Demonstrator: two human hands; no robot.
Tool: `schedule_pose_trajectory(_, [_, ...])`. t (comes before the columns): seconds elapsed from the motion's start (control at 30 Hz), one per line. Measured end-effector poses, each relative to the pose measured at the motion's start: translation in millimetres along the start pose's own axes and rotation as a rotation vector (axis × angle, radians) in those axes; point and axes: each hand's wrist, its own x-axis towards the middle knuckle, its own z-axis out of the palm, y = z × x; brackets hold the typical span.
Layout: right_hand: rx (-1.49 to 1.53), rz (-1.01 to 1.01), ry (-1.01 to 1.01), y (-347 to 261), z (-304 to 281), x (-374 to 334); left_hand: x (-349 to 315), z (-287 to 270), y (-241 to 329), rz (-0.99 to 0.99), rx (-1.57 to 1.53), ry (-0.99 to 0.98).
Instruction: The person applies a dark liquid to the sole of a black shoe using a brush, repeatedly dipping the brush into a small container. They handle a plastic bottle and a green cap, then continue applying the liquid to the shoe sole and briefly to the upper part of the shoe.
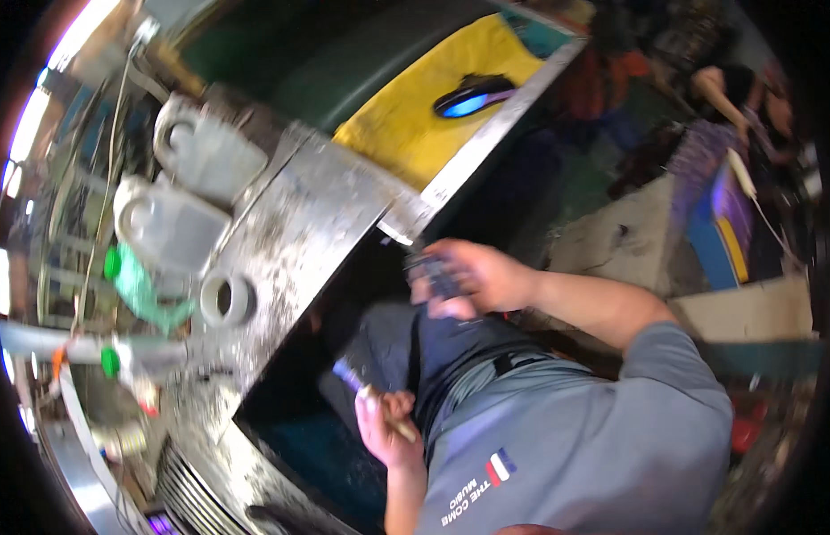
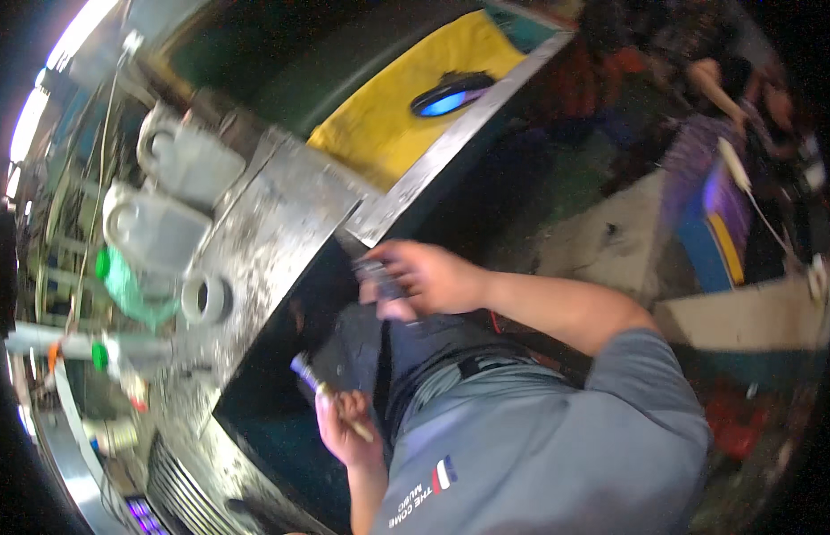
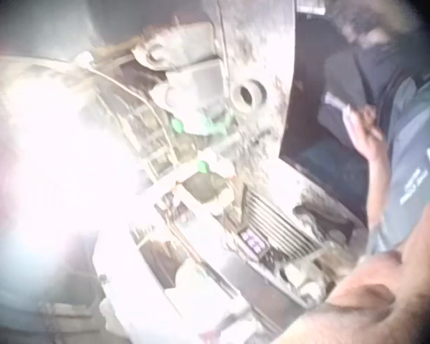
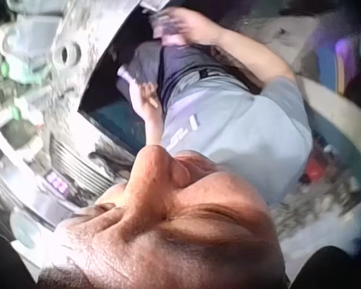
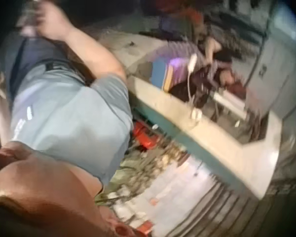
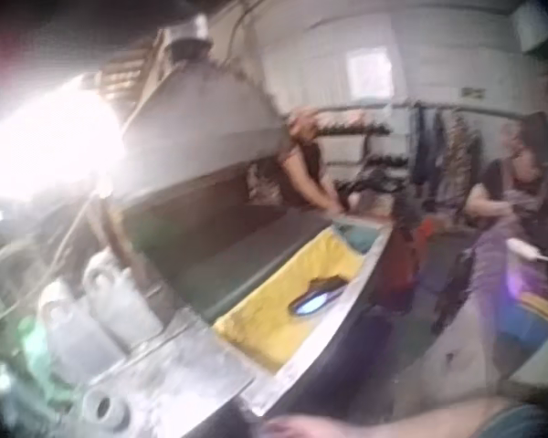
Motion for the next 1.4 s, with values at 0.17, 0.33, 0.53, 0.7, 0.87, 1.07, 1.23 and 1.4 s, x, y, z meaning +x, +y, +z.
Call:
schedule_pose_trajectory(0.17, [-0.238, 0.081, 0.25, 51, -36, -46, 17, 30, -5, -0.194, 0.022, -0.132])
schedule_pose_trajectory(0.33, [-0.705, 0.064, 0.29, 59, -28, -48, 26, 43, -21, -0.206, 0.063, -0.122])
schedule_pose_trajectory(0.53, [-0.901, -0.016, 0.187, 63, -23, -44, 29, 45, -28, -0.302, -0.051, -0.137])
schedule_pose_trajectory(0.7, [-0.993, -0.087, 0.174, 70, -18, -33, 29, 38, -26, -0.302, -0.154, -0.128])
schedule_pose_trajectory(0.87, [-1.128, -0.059, 0.151, 61, -10, -23, 26, 28, -26, -0.295, -0.168, -0.114])
schedule_pose_trajectory(1.07, [-1.231, -0.072, 0.096, 65, -3, -11, 23, 23, -24, -0.288, -0.172, -0.106])
schedule_pose_trajectory(1.23, [-1.28, -0.075, 0.076, 62, 0, -5, 22, 25, -22, -0.298, -0.153, -0.115])
schedule_pose_trajectory(1.4, [-1.308, -0.107, 0.077, 64, -1, -5, 22, 27, -20, -0.304, -0.174, -0.115])
